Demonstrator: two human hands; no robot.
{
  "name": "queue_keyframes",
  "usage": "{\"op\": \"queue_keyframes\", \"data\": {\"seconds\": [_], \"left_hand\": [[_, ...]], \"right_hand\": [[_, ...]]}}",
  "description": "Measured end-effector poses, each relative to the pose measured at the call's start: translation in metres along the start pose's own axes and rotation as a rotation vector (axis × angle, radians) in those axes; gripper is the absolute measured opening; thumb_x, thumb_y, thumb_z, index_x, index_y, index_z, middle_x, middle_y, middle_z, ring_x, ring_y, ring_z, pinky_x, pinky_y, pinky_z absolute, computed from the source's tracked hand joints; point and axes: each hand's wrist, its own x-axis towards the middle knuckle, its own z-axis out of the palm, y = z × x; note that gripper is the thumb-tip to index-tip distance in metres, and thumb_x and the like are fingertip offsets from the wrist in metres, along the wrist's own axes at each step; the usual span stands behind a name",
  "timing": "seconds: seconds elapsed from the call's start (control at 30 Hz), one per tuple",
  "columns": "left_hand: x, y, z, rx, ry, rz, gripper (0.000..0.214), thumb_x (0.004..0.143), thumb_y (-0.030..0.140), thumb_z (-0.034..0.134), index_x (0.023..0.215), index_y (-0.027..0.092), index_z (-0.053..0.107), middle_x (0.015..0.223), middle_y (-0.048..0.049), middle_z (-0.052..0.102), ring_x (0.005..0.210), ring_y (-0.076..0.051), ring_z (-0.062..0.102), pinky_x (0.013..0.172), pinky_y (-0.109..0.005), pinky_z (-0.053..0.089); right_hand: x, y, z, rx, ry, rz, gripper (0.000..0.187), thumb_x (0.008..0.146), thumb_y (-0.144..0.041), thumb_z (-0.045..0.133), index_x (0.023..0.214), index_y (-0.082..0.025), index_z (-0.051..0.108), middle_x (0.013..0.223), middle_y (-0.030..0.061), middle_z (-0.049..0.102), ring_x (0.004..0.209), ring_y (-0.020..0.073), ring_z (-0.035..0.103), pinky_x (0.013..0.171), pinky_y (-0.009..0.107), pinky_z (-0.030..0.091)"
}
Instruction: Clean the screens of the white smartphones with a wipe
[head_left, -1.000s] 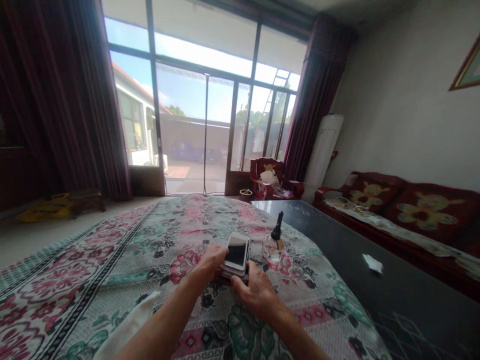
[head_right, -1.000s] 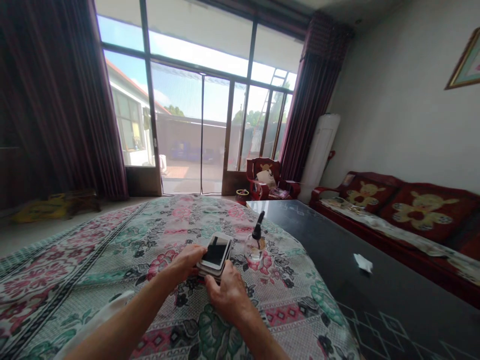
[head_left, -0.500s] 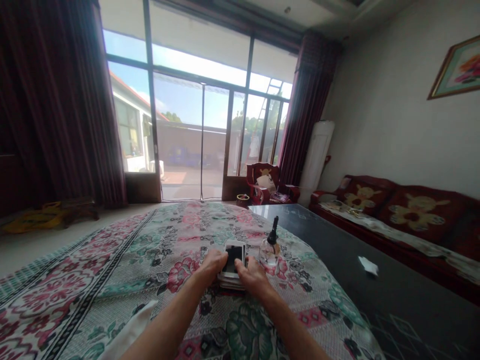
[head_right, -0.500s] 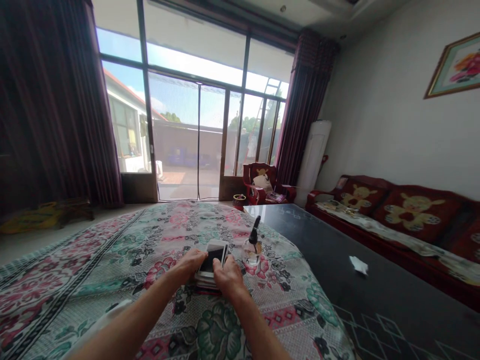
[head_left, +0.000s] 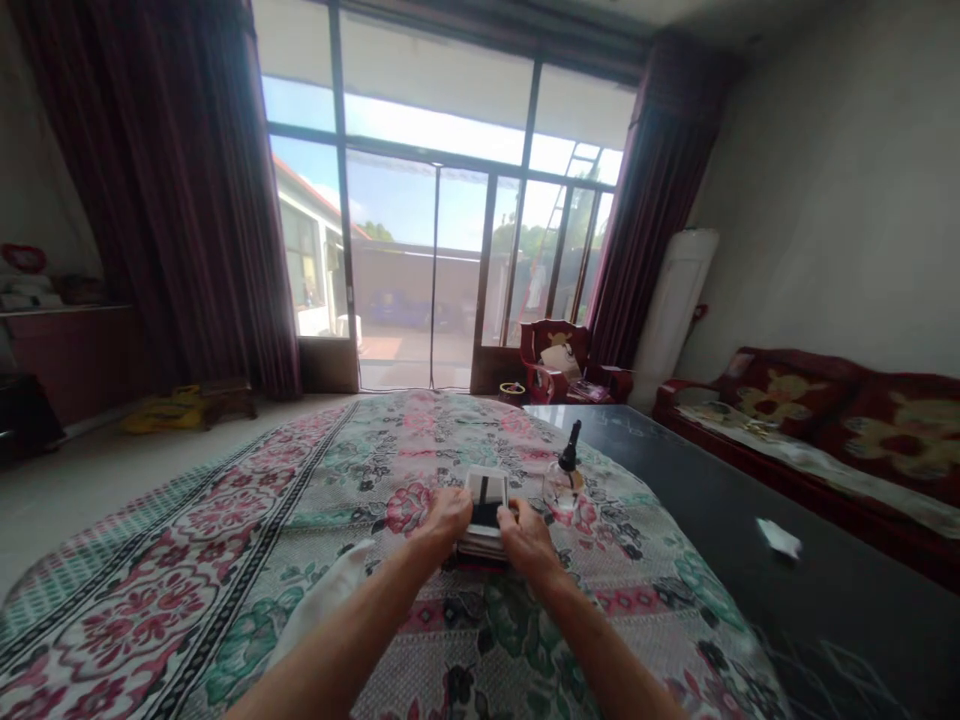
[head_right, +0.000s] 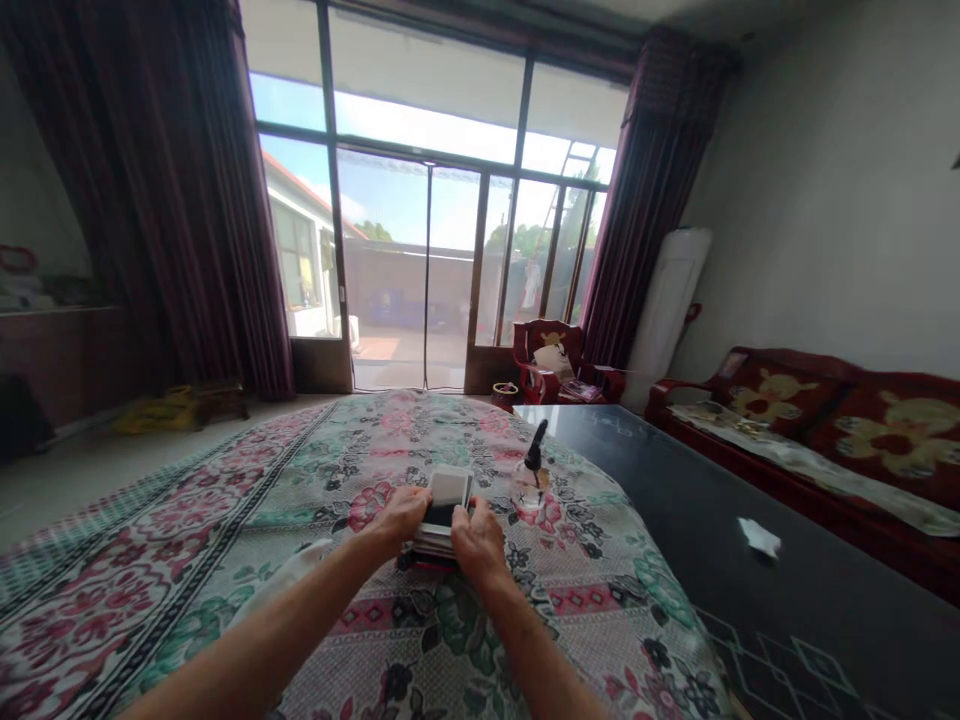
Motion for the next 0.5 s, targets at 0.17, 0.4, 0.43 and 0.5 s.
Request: {"op": "queue_keyframes", "data": {"seconds": [0.17, 0.4, 0.43, 0.5], "left_hand": [[-0.029, 0.011, -0.050, 0.153, 0.156, 0.035, 0.031, 0.090, 0.034, 0.054, 0.115, 0.017, 0.055, 0.118, -0.0063, 0.057, 0.099, -0.023, 0.059, 0.083, -0.041, 0.051], [-0.087, 0.013, -0.156, 0.274, 0.358, 0.124, 0.030, 0.087, 0.023, 0.047, 0.060, 0.015, 0.058, 0.063, -0.0008, 0.058, 0.068, -0.015, 0.055, 0.061, -0.024, 0.041], [-0.095, 0.010, -0.173, 0.276, 0.385, 0.130, 0.031, 0.085, 0.023, 0.047, 0.057, 0.017, 0.055, 0.060, 0.0004, 0.056, 0.064, -0.015, 0.053, 0.058, -0.023, 0.038], [-0.110, 0.003, -0.205, 0.270, 0.435, 0.124, 0.031, 0.084, 0.025, 0.046, 0.055, 0.018, 0.054, 0.057, 0.0012, 0.055, 0.060, -0.014, 0.051, 0.056, -0.023, 0.036]], "right_hand": [[-0.022, -0.039, 0.015, 0.021, -0.024, -0.093, 0.045, 0.087, -0.031, 0.033, 0.121, -0.009, 0.052, 0.110, 0.0158, 0.063, 0.104, 0.0251, 0.058, 0.084, 0.030, 0.042], [-0.065, -0.114, 0.074, 0.087, -0.119, -0.292, 0.034, 0.087, -0.028, 0.037, 0.108, -0.012, 0.058, 0.102, 0.0127, 0.065, 0.095, 0.0222, 0.060, 0.080, 0.027, 0.042], [-0.073, -0.125, 0.085, 0.092, -0.130, -0.302, 0.032, 0.087, -0.028, 0.039, 0.108, -0.012, 0.058, 0.102, 0.0130, 0.065, 0.096, 0.0224, 0.060, 0.081, 0.027, 0.042], [-0.086, -0.145, 0.110, 0.088, -0.175, -0.329, 0.031, 0.087, -0.028, 0.039, 0.106, -0.012, 0.058, 0.102, 0.0140, 0.064, 0.097, 0.0232, 0.059, 0.081, 0.028, 0.042]]}}
